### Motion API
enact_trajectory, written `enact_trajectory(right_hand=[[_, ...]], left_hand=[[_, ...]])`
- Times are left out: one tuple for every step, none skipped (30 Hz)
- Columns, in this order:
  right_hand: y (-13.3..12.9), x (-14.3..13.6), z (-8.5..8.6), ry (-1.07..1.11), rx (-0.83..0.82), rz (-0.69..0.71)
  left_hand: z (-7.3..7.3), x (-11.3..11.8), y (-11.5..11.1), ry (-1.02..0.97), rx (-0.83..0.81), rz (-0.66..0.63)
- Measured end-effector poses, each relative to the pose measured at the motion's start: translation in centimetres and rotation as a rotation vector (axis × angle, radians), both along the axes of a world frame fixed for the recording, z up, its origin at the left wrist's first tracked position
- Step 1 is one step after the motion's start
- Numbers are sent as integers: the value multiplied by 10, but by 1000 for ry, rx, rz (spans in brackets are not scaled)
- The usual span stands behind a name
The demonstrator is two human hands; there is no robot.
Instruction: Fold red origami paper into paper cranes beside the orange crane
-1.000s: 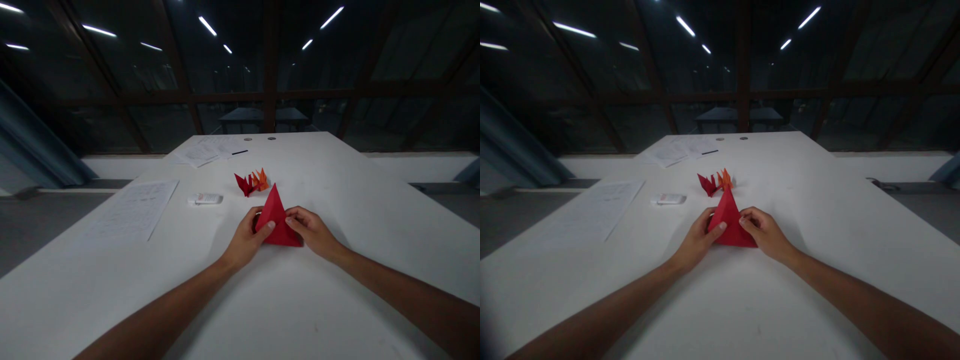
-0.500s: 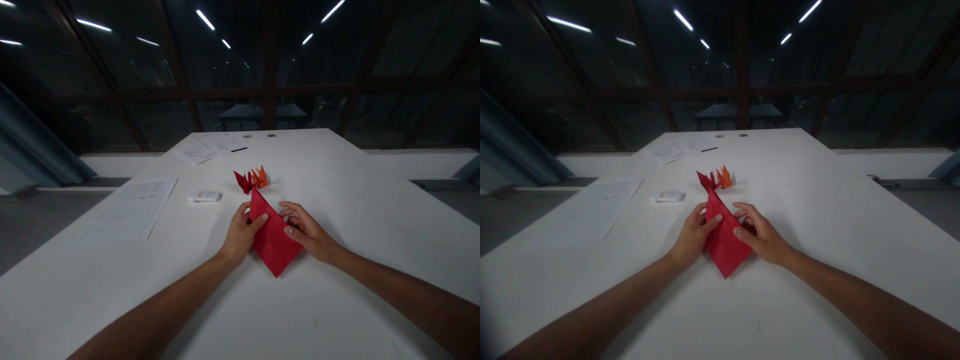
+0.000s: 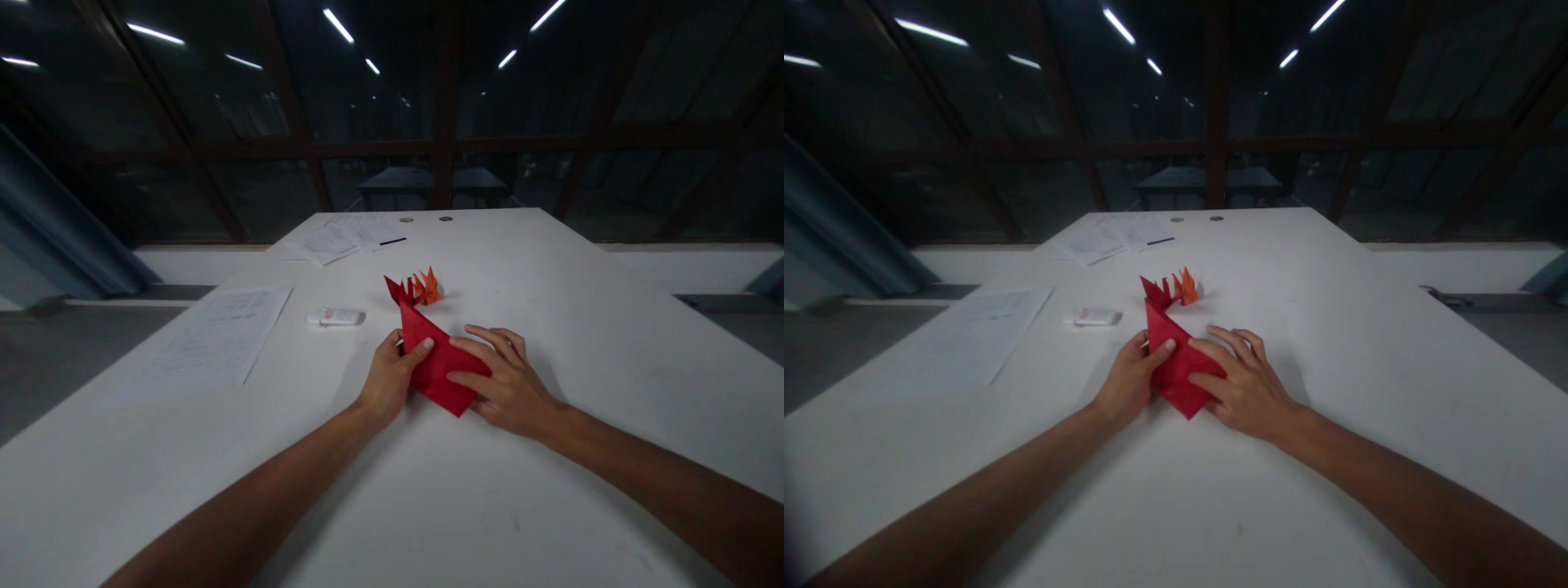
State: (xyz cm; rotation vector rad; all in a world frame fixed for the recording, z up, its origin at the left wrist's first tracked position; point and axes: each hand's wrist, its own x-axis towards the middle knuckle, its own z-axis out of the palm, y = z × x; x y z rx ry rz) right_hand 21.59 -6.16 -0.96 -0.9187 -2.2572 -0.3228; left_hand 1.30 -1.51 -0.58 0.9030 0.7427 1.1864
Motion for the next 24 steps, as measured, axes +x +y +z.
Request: enact_trajectory(right_hand=[[0, 0, 1, 15, -14, -2], [0, 0, 1, 40, -38, 0], [0, -1, 2, 75, -69, 0], [0, -1, 2, 117, -109, -4], [1, -2, 2, 172, -155, -13], [1, -3, 1, 238, -206, -23], [2, -4, 0, 313, -262, -31], [3, -4, -1, 396, -318, -36], [4, -5, -2, 488, -377, -38], [5, -6, -3, 579, -444, -38], [6, -6, -5, 663, -521, -34], [7, -6, -6, 732, -609, -21], [8, -7, -7, 787, -699, 1], [9, -7, -7, 823, -784, 32], [10, -7, -7, 838, -855, 65], [10, -7, -7, 840, -907, 93], [10, -7, -6, 841, -942, 108], [10, -7, -6, 843, -961, 114], [10, -7, -5, 845, -971, 114], [10, -7, -5, 850, -974, 114], [10, -7, -4, 858, -968, 115], [10, -6, -4, 867, -951, 110], [10, -6, -4, 874, -923, 94], [10, -6, -4, 879, -888, 66]], left_hand=[[-1, 0, 0, 16, 32, -17], [-2, 0, 0, 40, 65, -29], [-3, -1, 0, 70, 96, -37], [-3, -1, 0, 104, 127, -41], [-3, -1, -1, 138, 157, -47], [-2, -1, -1, 166, 184, -59], [-2, -2, -2, 185, 205, -76], [-1, -2, -3, 195, 221, -98], [0, -2, -4, 202, 231, -119], [1, -2, -5, 209, 232, -134], [2, -1, -6, 219, 226, -142], [2, -1, -7, 228, 215, -140], [3, -1, -7, 238, 204, -135], [3, -1, -8, 248, 194, -133], [3, -1, -8, 258, 189, -136], [3, 0, -8, 269, 192, -144], [3, 0, -9, 282, 201, -160], [3, 1, -9, 298, 218, -179], [3, 1, -10, 319, 247, -192], [2, 1, -11, 347, 290, -187], [2, 1, -12, 389, 345, -150], [3, 0, -13, 449, 407, -73], [3, -1, -15, 526, 475, 33], [3, -2, -17, 611, 541, 148]])
